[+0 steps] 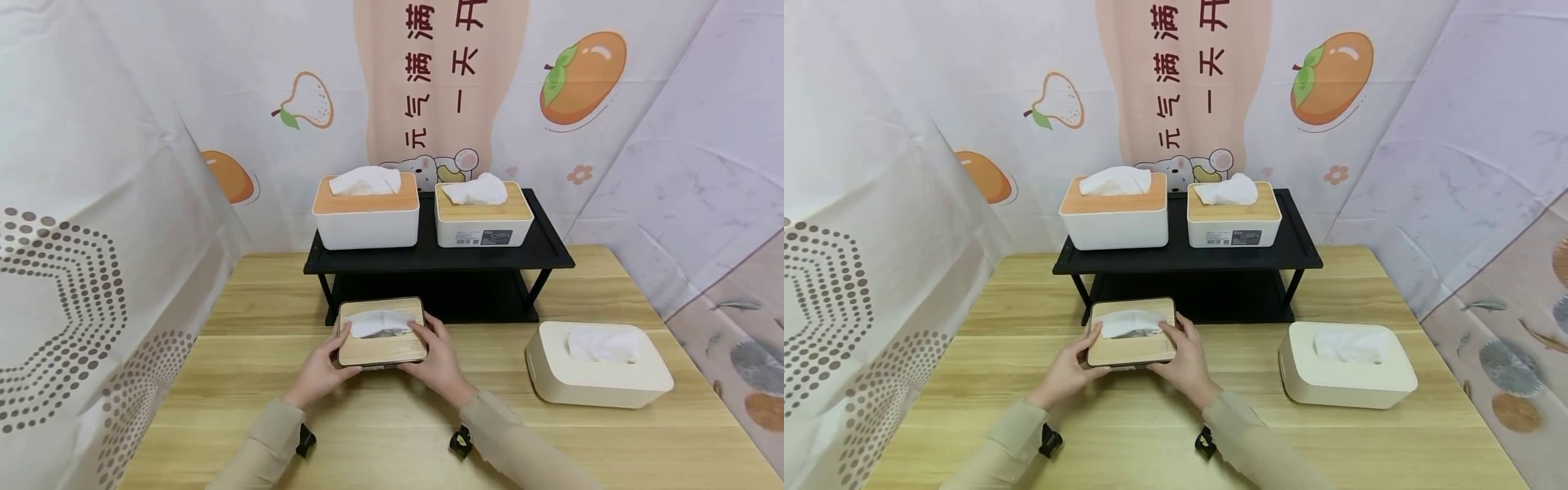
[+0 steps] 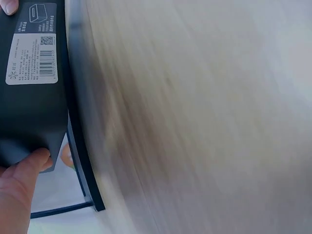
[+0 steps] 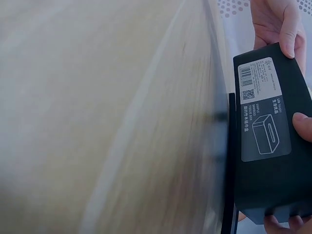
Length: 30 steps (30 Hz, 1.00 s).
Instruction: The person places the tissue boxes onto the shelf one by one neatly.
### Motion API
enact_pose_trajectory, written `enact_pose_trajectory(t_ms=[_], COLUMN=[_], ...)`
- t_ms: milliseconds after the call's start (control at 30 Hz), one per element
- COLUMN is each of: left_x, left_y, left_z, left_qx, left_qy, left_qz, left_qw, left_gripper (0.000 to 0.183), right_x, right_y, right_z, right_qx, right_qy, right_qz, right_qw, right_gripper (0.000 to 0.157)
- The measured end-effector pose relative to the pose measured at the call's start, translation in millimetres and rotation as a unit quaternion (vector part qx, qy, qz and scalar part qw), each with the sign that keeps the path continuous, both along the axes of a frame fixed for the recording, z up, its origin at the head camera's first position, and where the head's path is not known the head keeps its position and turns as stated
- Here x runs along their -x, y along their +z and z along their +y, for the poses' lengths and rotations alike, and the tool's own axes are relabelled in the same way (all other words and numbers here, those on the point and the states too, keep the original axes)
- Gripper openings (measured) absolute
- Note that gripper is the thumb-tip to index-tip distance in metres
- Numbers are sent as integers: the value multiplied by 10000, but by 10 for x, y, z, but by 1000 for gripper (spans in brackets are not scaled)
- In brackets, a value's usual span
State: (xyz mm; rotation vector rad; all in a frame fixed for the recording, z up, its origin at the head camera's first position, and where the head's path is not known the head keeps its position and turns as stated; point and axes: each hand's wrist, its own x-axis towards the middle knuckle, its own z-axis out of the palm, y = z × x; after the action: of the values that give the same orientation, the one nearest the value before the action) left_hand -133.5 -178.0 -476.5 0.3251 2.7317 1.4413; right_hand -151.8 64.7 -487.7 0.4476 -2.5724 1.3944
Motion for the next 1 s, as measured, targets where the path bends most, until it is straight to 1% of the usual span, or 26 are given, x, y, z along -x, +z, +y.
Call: enact_pose_trajectory(t_ms=[133,267,367,500,633,767,867,1000], left_x=[28,68,96,122,148,188,221,264], left_y=[-1,-4,-16,-56,-102,-127,-128,-115], left_z=[-50,-84,-95,-103,-110,-121,-135,-156], left_qx=[-28,53,217,291,116,2,55,100], left_qy=[-51,-48,-16,16,83,119,116,95], left_qz=[-49,-84,-97,-171,-292,-258,-189,-194], left_qw=[10000,9999,9997,9994,9995,9996,9997,9997], left_gripper=[86,86,86,87,87,88,87,86], right_x=[51,109,135,155,192,239,275,319], right_y=[-22,-60,-84,-108,-132,-126,-111,-92], right_z=[-48,-88,-107,-123,-140,-162,-177,-192], right_qx=[28,-53,-116,-204,-273,-266,-278,-341], right_qy=[47,48,63,66,51,50,59,96], right_qz=[34,19,-6,-47,-155,-152,-86,-76], right_qw=[10000,10000,9999,9998,9995,9995,9996,9993], right_gripper=[75,76,76,76,76,75,75,75])
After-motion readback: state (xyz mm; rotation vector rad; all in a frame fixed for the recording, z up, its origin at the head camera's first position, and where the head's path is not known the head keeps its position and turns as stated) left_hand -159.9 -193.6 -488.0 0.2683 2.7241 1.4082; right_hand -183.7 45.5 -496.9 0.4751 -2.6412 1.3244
